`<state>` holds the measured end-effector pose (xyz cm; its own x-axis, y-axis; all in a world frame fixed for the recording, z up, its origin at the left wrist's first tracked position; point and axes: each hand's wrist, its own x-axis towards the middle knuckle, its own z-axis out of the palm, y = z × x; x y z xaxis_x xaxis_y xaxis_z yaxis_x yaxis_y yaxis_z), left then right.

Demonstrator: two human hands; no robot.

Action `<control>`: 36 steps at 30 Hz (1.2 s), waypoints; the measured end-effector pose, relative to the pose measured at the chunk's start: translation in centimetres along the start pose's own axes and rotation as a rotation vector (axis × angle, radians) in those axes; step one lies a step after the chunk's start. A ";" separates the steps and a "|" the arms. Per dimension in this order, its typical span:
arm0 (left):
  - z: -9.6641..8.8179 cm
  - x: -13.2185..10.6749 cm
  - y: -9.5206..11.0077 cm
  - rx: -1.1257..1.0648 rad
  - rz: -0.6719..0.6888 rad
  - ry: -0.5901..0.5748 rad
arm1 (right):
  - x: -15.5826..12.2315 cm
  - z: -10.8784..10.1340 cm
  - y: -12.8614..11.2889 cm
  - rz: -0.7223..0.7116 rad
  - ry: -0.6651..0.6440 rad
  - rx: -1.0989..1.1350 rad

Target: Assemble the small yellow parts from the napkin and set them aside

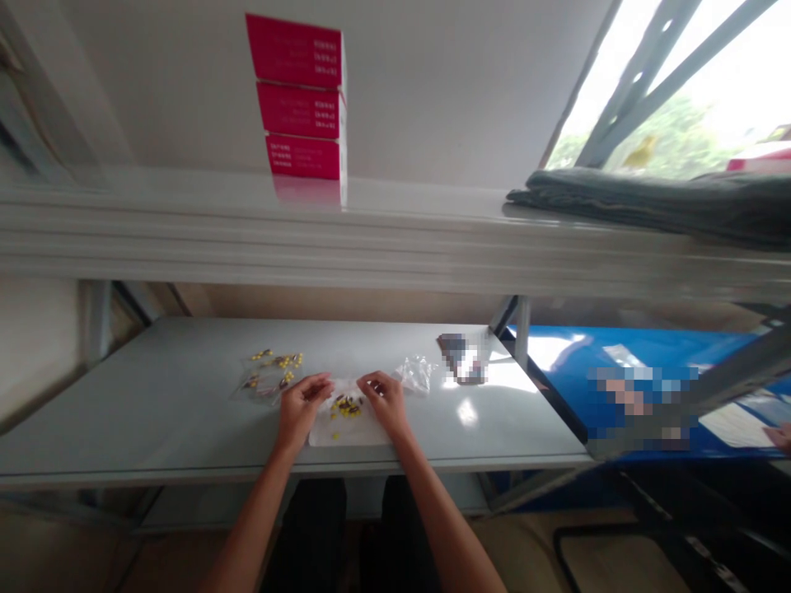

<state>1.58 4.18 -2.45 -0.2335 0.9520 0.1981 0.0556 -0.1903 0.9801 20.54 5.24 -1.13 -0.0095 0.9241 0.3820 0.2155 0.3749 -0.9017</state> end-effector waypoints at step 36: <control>-3.7 -0.4 1.4 0.785 0.447 -0.033 | -0.4 -1.0 0.1 0.152 0.707 -0.118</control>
<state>-1.88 2.64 -1.12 -0.0038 0.8374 0.5466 0.7840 -0.3368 0.5215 21.55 4.81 -1.13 0.6526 0.6822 0.3298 0.2685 0.1987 -0.9425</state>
